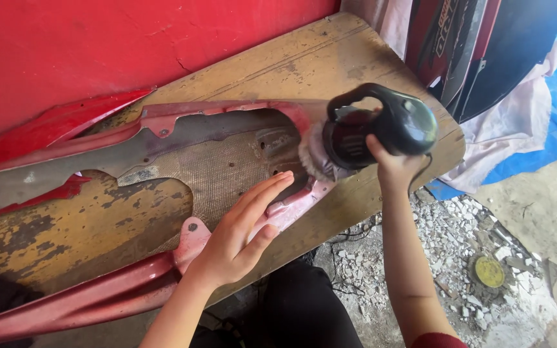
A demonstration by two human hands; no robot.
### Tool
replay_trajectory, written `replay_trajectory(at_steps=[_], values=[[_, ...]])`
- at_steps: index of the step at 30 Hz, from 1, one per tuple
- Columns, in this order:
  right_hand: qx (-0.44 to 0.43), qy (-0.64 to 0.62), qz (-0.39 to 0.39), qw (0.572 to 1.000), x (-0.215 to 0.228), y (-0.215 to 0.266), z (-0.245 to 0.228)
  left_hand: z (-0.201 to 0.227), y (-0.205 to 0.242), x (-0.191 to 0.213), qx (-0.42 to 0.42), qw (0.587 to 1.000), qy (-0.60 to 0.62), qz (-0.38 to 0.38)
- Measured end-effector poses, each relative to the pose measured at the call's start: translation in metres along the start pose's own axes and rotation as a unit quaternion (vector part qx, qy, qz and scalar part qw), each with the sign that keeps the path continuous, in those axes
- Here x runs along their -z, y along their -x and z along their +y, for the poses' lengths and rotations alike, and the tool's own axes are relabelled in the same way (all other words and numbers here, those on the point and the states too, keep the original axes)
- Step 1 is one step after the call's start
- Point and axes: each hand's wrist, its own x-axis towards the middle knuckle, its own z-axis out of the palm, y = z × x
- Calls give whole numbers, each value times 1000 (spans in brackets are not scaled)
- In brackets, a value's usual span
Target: The person uses a handheld electric polisher with a buffing pad to polish the surface of a red car part placed on a wooden workbench. They move the tool across the part's surface, focusing on different areas to smooth and shine it.
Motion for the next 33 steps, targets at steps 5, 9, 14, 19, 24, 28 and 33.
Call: replay_trajectory(at_steps=[5, 9, 14, 19, 24, 28, 33], values=[[-10, 40, -80, 996, 21, -1, -6, -3, -2, 3, 2, 1000, 0, 11], [-38, -63, -79, 994, 34, -8, -16, -5, -1, 6, 4, 1000, -6, 17], [-24, -12, 29, 999, 36, -37, 40, -11, -1, 3, 16, 1000, -23, 8], [-22, -9, 3, 1000, 4, -65, 44, -15, -21, -1, 19, 999, -33, 6], [-60, -53, -162, 984, -15, -59, 1, -43, -88, -17, 0, 992, -29, 127], [36, 29, -188, 981, -11, -49, -26, -92, -154, -51, -42, 983, 67, 165], [37, 32, -169, 984, 13, -61, -7, -96, -208, -79, 15, 969, 160, 190]])
